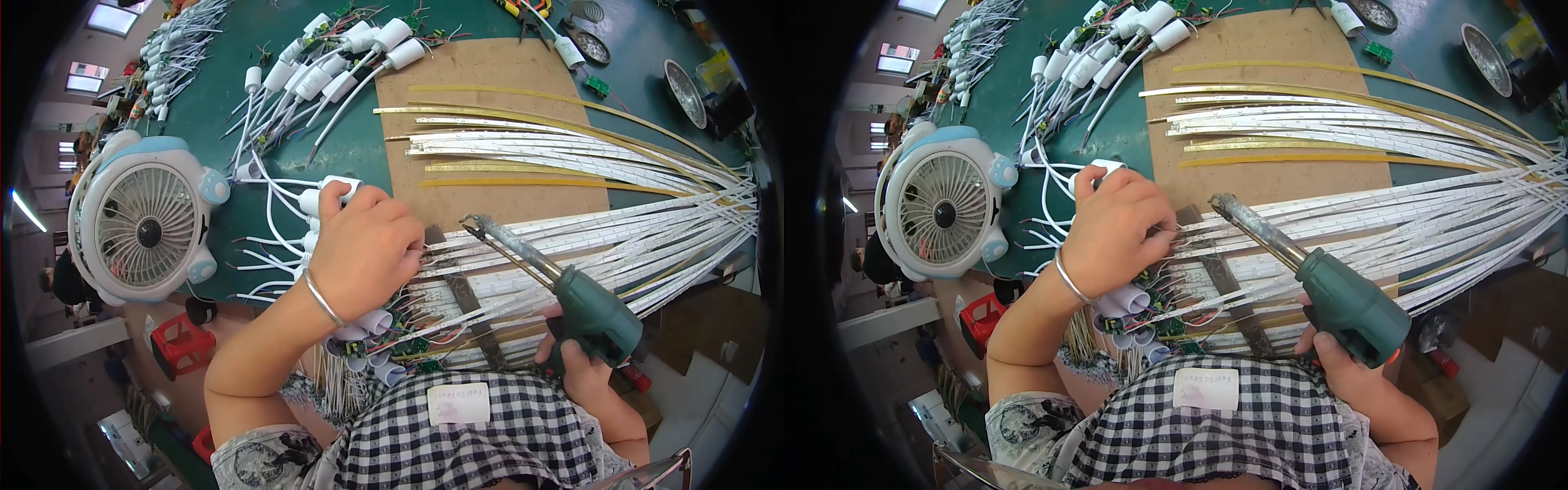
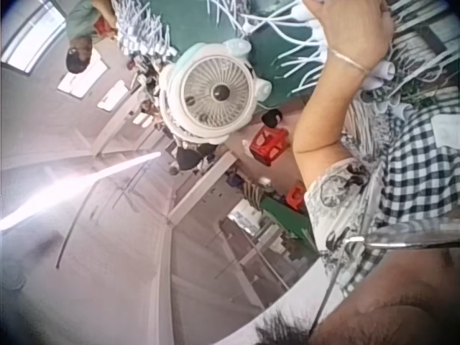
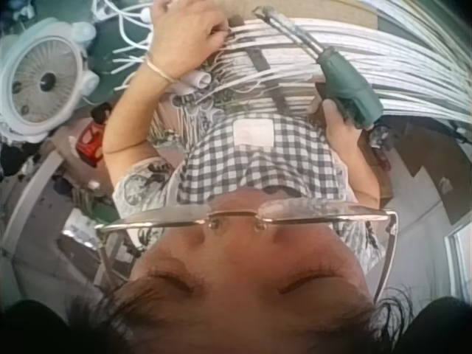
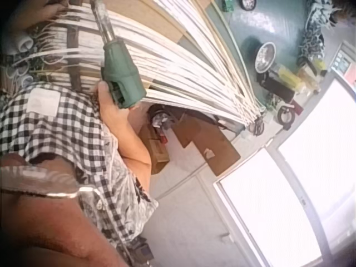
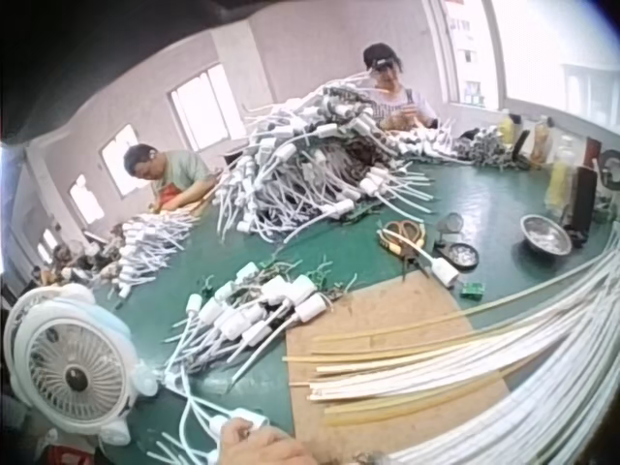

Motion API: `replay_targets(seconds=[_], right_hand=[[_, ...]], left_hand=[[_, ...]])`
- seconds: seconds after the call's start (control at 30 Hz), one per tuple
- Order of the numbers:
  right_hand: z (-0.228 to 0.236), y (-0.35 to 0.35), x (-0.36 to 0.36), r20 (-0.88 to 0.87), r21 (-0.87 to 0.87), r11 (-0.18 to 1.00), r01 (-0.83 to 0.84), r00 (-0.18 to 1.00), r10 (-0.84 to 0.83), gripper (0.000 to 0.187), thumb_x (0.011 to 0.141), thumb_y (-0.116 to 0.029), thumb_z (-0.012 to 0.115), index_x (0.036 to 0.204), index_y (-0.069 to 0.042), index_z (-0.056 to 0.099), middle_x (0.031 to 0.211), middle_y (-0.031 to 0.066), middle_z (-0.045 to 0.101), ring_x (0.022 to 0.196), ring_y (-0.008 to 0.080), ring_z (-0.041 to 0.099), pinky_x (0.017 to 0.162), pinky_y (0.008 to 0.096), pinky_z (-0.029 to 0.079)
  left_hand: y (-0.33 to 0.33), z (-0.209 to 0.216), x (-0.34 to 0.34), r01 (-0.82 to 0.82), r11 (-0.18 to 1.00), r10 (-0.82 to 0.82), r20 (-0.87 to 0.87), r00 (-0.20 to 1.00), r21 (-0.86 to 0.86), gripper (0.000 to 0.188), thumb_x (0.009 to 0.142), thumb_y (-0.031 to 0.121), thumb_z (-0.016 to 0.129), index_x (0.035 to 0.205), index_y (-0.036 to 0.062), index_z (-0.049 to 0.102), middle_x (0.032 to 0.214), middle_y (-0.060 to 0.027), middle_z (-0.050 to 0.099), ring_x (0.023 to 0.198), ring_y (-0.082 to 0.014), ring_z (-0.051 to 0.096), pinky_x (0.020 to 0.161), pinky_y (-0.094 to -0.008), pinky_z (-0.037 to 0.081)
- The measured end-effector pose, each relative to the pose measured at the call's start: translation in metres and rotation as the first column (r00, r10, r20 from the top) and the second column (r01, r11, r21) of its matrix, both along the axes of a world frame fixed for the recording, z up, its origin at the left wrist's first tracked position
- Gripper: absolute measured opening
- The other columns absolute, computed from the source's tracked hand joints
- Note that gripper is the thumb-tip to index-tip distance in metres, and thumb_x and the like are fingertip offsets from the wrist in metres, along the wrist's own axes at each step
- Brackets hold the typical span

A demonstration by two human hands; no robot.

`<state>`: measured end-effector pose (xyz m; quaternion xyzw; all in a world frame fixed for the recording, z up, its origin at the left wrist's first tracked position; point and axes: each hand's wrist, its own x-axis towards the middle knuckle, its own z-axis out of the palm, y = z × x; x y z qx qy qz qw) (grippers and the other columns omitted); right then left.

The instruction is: The recorder uses a soldering tool or heat-bonding gun to attach electrical components and wires to LED strip housing units at a factory workstation.

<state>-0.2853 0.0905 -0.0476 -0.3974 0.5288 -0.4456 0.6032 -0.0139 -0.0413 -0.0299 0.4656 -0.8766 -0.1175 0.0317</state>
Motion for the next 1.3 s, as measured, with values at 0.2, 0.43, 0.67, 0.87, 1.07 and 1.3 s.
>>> replay_targets(seconds=[0.2, 0.43, 0.67, 0.87, 1.07, 1.3], right_hand=[[0.001, 0.003, -0.006, -0.001, 0.045, 0.999, 0.019, 1.000, -0.019, 0.046, 0.088, -0.020, 0.058, 0.126, 0.003, 0.046, 0.113, 0.0133, 0.059, 0.068, 0.0166, 0.060, 0.061, 0.0282, 0.049], [-0.001, -0.002, -0.005, 0.007, -0.066, 0.975, 0.213, 0.977, -0.213, 0.054, 0.088, -0.032, 0.061, 0.120, 0.008, 0.047, 0.109, 0.0150, 0.057, 0.061, 0.0166, 0.059, 0.052, 0.0279, 0.048], [-0.004, -0.006, -0.008, 0.093, -0.110, 0.945, 0.309, 0.949, -0.300, 0.051, 0.089, -0.026, 0.059, 0.124, 0.008, 0.042, 0.111, 0.0172, 0.056, 0.060, 0.0163, 0.059, 0.052, 0.0285, 0.050], [-0.006, -0.002, -0.011, 0.107, -0.127, 0.930, 0.345, 0.937, -0.333, 0.051, 0.090, -0.024, 0.057, 0.126, 0.006, 0.039, 0.113, 0.0184, 0.056, 0.059, 0.0161, 0.058, 0.050, 0.0289, 0.050], [0.002, -0.010, -0.017, 0.131, -0.178, 0.908, 0.379, 0.924, -0.360, 0.048, 0.091, -0.020, 0.053, 0.129, 0.005, 0.037, 0.116, 0.0196, 0.055, 0.060, 0.0162, 0.058, 0.050, 0.0292, 0.050], [0.005, -0.016, -0.023, 0.148, -0.219, 0.849, 0.480, 0.877, -0.458, 0.050, 0.090, -0.020, 0.056, 0.130, 0.004, 0.037, 0.114, 0.0198, 0.055, 0.061, 0.0162, 0.060, 0.051, 0.0271, 0.052]], left_hand=[[0.016, 0.014, 0.003, 0.002, 1.000, 0.000, -0.111, 0.994, 0.010, 0.015, 0.069, 0.012, 0.072, 0.078, 0.0151, 0.061, 0.094, 0.0011, 0.060, 0.103, -0.0202, 0.054, 0.093, -0.0423, 0.027], [0.036, 0.026, 0.019, 0.083, 0.992, -0.065, -0.168, 0.984, 0.100, 0.017, 0.066, 0.017, 0.075, 0.079, 0.0158, 0.063, 0.102, 0.0010, 0.061, 0.109, -0.0253, 0.052, 0.094, -0.0424, 0.027], [0.067, 0.030, 0.018, 0.099, 0.974, -0.090, -0.051, 0.995, 0.204, 0.030, 0.061, 0.028, 0.081, 0.083, 0.0176, 0.064, 0.123, 0.0000, 0.054, 0.126, -0.0285, 0.038, 0.101, -0.0533, 0.019], [0.072, 0.018, 0.019, 0.033, 0.998, -0.027, -0.107, 0.994, 0.053, 0.017, 0.066, 0.020, 0.077, 0.074, 0.0171, 0.063, 0.114, 0.0028, 0.060, 0.120, -0.0258, 0.046, 0.102, -0.0527, 0.017], [0.076, 0.004, 0.001, 0.135, 0.991, -0.136, -0.101, 0.986, -0.019, 0.016, 0.070, 0.024, 0.075, 0.076, 0.0168, 0.063, 0.105, 0.0043, 0.061, 0.115, -0.0234, 0.049, 0.100, -0.0519, 0.021], [-0.039, 0.047, 0.001, 0.232, 0.969, -0.240, -0.111, 0.964, -0.083, 0.018, 0.077, 0.025, 0.071, 0.084, 0.0090, 0.066, 0.087, -0.0080, 0.064, 0.088, -0.0260, 0.062, 0.077, -0.0371, 0.046]])
